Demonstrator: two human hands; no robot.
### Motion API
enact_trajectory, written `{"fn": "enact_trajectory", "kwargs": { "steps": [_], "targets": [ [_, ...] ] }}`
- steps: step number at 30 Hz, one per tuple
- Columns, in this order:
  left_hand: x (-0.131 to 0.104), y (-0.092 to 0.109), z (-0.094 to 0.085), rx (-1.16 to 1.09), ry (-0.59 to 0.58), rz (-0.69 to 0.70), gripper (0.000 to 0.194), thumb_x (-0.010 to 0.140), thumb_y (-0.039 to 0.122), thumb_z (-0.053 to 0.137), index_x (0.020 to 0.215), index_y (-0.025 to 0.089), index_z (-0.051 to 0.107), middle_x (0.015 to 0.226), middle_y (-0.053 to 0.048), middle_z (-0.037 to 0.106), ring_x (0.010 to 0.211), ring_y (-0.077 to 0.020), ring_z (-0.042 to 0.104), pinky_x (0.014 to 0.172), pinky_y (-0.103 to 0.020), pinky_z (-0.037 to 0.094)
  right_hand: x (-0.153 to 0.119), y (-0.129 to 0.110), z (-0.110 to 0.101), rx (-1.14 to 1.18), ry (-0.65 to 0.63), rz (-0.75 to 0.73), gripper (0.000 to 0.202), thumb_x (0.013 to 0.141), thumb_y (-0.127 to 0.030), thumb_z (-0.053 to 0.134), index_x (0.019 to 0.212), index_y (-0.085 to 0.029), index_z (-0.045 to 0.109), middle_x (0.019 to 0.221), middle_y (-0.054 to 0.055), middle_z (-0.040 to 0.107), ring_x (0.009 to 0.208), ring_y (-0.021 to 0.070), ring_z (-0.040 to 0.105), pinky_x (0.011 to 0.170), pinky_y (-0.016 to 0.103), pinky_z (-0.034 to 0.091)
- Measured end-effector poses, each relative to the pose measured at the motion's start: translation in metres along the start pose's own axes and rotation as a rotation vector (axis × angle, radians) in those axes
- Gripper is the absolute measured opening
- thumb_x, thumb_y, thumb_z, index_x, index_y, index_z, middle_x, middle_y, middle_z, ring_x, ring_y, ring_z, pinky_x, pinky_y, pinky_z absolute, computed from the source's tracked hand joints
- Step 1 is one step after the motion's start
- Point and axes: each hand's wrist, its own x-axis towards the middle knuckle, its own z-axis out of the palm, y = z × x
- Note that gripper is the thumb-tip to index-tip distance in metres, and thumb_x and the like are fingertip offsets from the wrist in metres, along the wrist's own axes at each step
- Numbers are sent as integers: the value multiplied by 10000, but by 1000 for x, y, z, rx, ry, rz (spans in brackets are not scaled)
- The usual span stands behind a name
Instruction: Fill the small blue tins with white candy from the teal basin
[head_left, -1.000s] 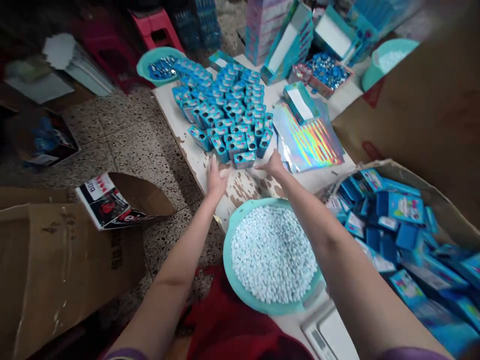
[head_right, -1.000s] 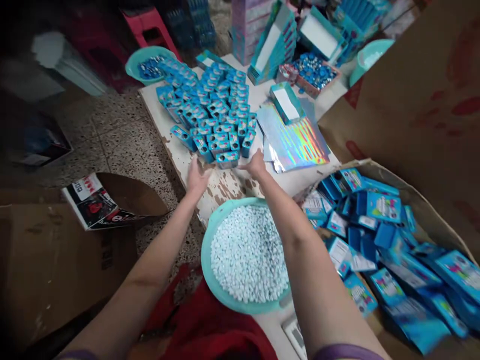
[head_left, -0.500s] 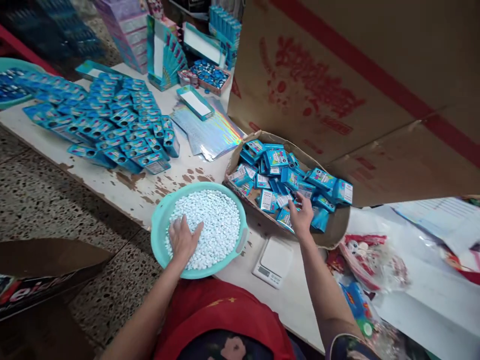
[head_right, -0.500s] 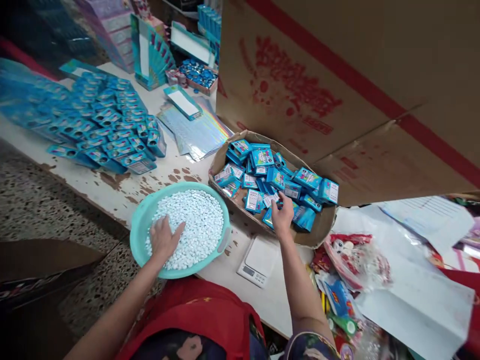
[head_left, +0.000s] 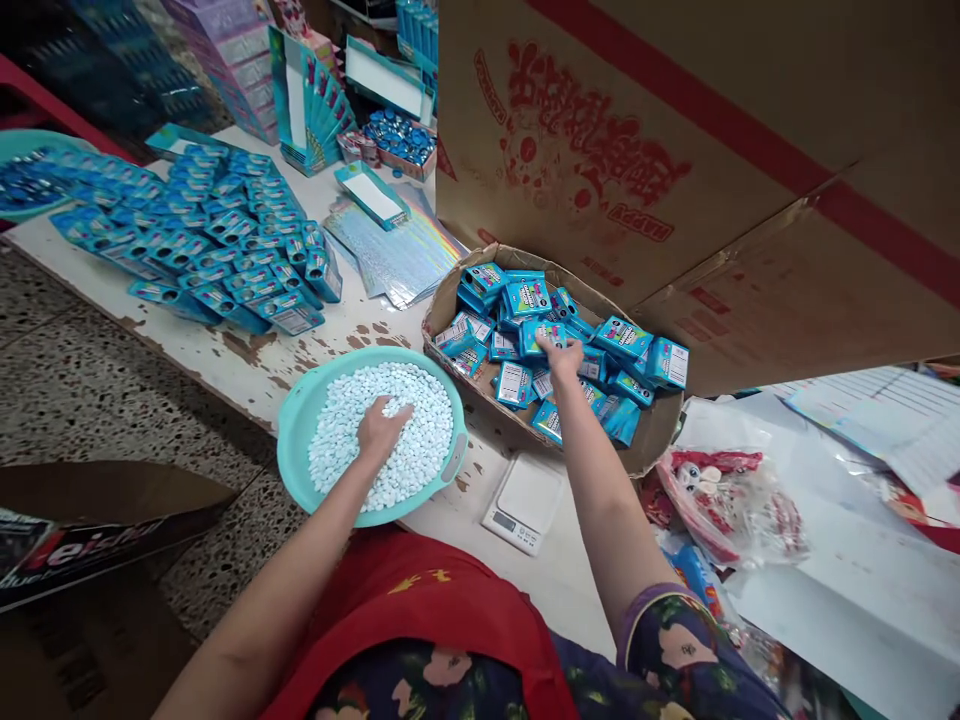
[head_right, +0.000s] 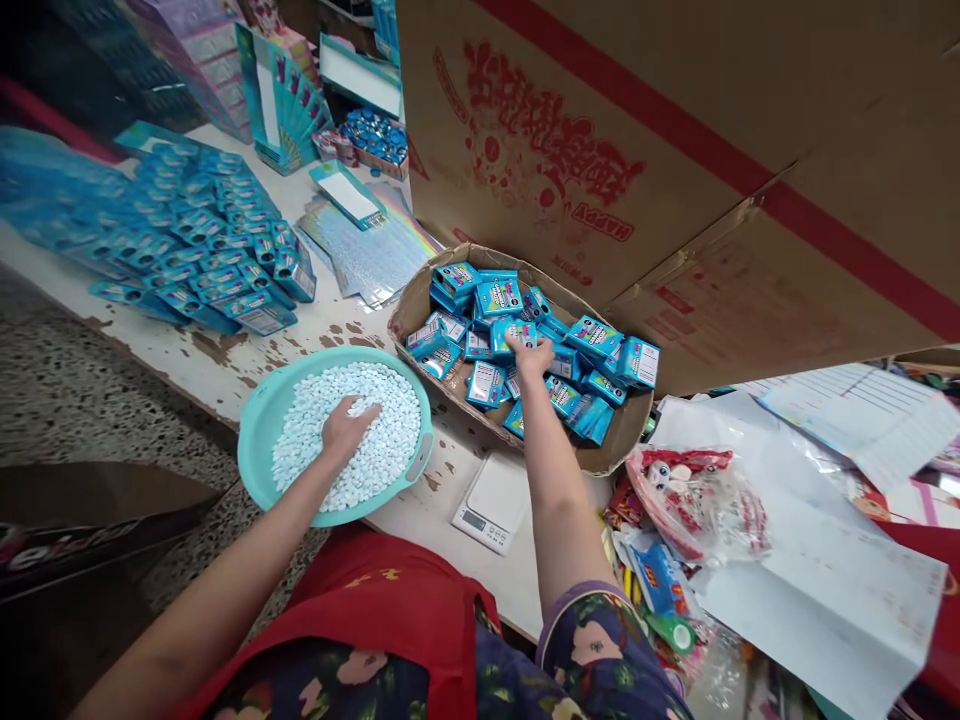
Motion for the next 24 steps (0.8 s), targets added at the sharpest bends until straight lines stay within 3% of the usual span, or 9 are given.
{"fn": "enact_trajectory", "kwargs": {
  "steps": [4,8,12,15,19,22,24],
  "targets": [
    [8,-9,2,-142,22,-7,474,697,508,651,1079,228,631,1086,-92,677,1049,-330,601,935,-424,449,-42,-4,8,-45,-62,-6,638,437,-422,840,938,-186,522,1011,58,608,975,243,563,930,409,455],
    [12,-17,1,-214,13,81,379,711,464,643,1007,229,652,1006,-45,703,982,-265,629,906,-348,471,-84,-18,5,-32,-80,-28,671,451,-355,830,1029,-178,539,1049,63,616,970,223,563,902,362,458],
    [17,-22,2,-223,19,113,377,734,421,630,1042,205,647,1014,-54,706,981,-243,639,899,-325,478,-125,-38,-23,71,-35,-69,558,566,-394,792,1053,-198,606,1031,48,641,923,215,584,881,377,473],
    [23,-23,4,-191,21,111,406,749,409,620,1090,190,638,1024,-63,708,988,-239,645,894,-323,485,-161,-53,-49,320,-37,-68,551,606,-398,803,1098,-246,608,1044,26,650,928,206,612,859,365,494],
    [28,-22,4,-100,-22,136,451,774,395,601,1161,165,618,1054,-81,705,1018,-250,643,916,-337,480,-205,-60,-71,667,-22,87,567,693,-486,740,1206,-331,555,1127,21,659,989,209,638,877,402,507],
    [25,-22,-6,-18,-115,205,475,819,395,555,1227,155,591,1138,-121,676,1091,-284,615,956,-384,461,-232,-51,-79,789,83,229,483,734,-623,646,1100,-308,631,1096,33,686,1025,228,637,883,429,505],
    [20,-25,-22,32,-219,291,482,801,408,589,1225,180,608,1196,-131,646,1134,-311,586,988,-417,439,-252,-39,-83,856,161,343,495,736,-704,587,990,-288,670,942,25,705,885,212,658,810,409,526]
  ]
}}
